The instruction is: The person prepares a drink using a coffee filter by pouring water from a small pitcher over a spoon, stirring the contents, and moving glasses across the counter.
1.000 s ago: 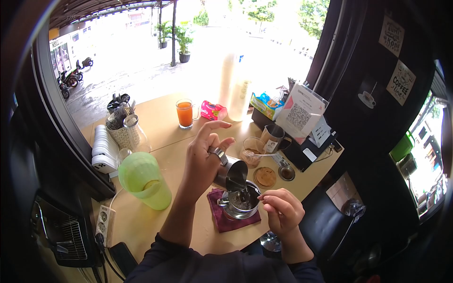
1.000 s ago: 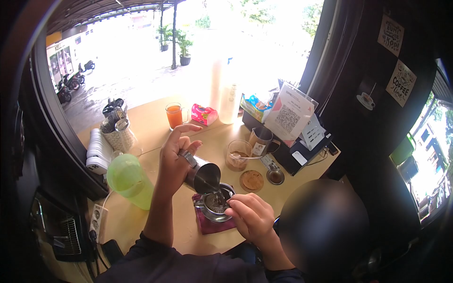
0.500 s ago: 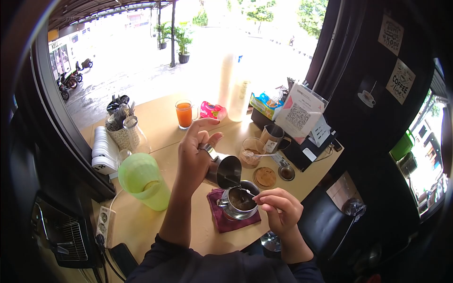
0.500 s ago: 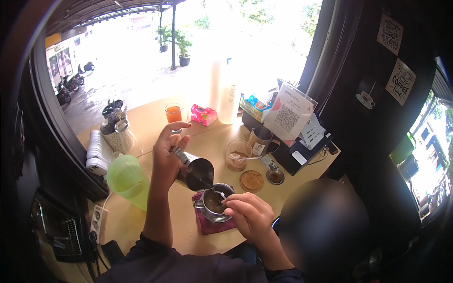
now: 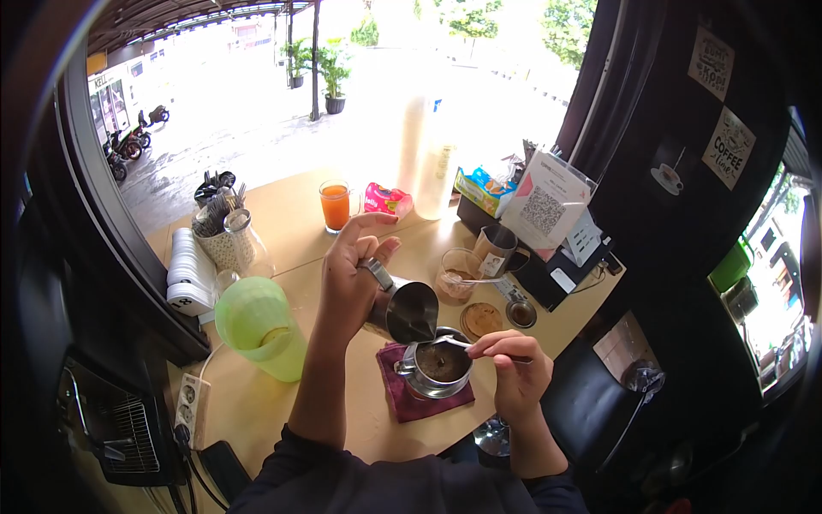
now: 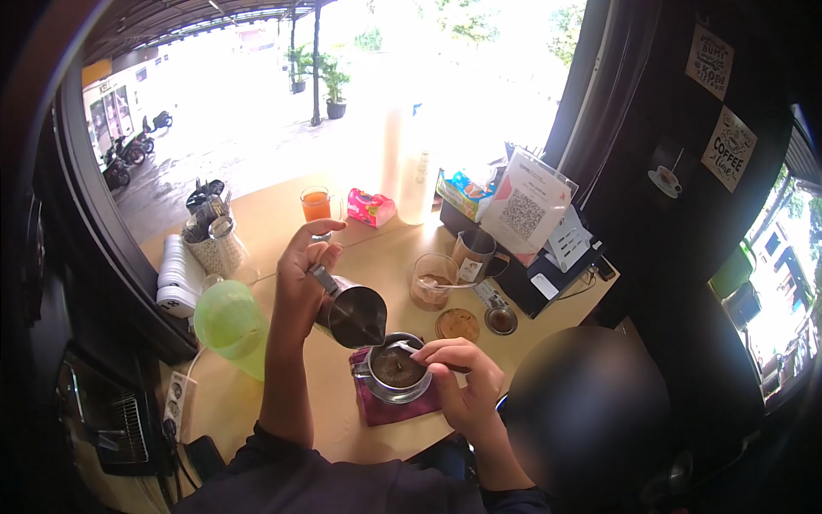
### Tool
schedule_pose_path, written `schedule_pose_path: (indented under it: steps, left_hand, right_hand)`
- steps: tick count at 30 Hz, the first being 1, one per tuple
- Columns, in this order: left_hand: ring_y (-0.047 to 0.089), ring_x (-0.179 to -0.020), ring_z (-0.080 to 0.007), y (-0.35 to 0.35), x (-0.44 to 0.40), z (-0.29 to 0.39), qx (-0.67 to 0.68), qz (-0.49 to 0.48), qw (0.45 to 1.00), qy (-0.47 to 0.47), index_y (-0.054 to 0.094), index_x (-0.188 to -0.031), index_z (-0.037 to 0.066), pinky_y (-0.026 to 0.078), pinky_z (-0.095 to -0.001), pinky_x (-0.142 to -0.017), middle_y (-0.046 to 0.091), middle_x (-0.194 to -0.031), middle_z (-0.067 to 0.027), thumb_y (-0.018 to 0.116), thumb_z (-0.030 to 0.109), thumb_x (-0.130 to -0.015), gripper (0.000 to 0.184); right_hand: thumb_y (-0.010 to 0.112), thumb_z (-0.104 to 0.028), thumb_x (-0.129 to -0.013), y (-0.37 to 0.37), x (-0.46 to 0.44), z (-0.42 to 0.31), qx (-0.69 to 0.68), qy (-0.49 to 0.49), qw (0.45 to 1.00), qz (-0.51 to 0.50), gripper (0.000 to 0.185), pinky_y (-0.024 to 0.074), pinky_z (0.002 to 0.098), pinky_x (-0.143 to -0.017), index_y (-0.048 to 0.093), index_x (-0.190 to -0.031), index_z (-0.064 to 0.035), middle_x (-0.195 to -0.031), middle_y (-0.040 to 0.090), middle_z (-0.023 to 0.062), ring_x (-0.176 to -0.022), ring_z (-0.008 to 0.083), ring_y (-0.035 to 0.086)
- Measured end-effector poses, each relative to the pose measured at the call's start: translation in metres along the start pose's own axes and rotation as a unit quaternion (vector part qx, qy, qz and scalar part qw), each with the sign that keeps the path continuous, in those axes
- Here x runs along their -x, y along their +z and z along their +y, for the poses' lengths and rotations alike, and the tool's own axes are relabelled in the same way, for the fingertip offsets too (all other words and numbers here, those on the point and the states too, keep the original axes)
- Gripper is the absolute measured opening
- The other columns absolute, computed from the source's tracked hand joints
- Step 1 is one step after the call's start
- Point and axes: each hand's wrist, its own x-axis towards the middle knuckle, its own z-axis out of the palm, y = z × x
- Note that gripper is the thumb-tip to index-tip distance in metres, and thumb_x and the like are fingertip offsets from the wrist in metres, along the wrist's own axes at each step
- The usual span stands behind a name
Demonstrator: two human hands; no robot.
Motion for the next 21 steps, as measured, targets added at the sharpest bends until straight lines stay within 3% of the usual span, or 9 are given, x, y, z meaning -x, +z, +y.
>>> schedule_pose_path:
  steps: [6,9,11,18,21]
  left_hand:
    - [0.025,-0.054,-0.0002,0.001,0.001,0.002,-0.004,-0.002,1.0,-0.001,0.058,-0.114,0.005,0.022,-0.0206,-0.048,0.029,-0.06,0.0093,0.062,0.004,-0.092,0.023]
    - [0.025,-0.054,-0.0002,0.002,0.0,-0.001,-0.012,-0.006,1.0,0.008,0.058,-0.114,0.005,0.022,-0.0206,-0.048,0.029,-0.06,0.0093,0.062,0.004,-0.092,0.023]
    - [0.025,-0.054,-0.0002,0.001,0.0,-0.001,-0.017,-0.008,1.0,0.016,0.058,-0.114,0.005,0.022,-0.0206,-0.048,0.029,-0.06,0.0093,0.062,0.004,-0.091,0.023]
    - [0.027,-0.054,0.0004,0.001,0.0,-0.001,-0.022,-0.018,0.999,0.015,0.057,-0.116,0.005,0.022,-0.0201,-0.048,0.032,-0.06,0.0092,0.06,0.005,-0.093,0.024]
    - [0.027,-0.054,0.0004,0.001,0.0,-0.002,-0.031,-0.019,0.999,0.019,0.057,-0.117,0.005,0.022,-0.0201,-0.048,0.032,-0.06,0.0091,0.06,0.005,-0.093,0.024]
  right_hand:
    - [0.053,-0.021,-0.099,-0.002,0.001,0.0,-0.015,-0.009,1.0,0.018,0.025,0.054,0.029,-0.067,0.05,-0.091,0.0029,-0.082,0.065,0.0195,-0.07,0.0199,0.064]
    - [0.053,-0.021,-0.099,0.0,-0.001,-0.002,0.022,-0.031,0.999,-0.026,0.026,0.0535,0.0287,-0.065,0.051,-0.091,0.0032,-0.082,0.065,0.0197,-0.069,0.0192,0.063]
    - [0.061,-0.012,-0.094,-0.002,0.004,-0.002,-0.022,-0.018,1.0,-0.006,0.016,0.0528,0.0295,-0.067,0.056,-0.091,0.0026,-0.084,0.067,0.0171,-0.073,0.0217,0.065]
    - [0.061,-0.012,-0.094,-0.002,0.002,-0.003,0.007,-0.037,0.998,-0.041,0.016,0.0526,0.0292,-0.066,0.056,-0.091,0.0022,-0.083,0.067,0.0168,-0.073,0.0215,0.065]
    - [0.06,-0.013,-0.094,-0.002,0.005,-0.002,-0.028,-0.038,0.999,0.024,0.017,0.0523,0.0288,-0.065,0.055,-0.091,0.0025,-0.083,0.066,0.0175,-0.072,0.021,0.064]
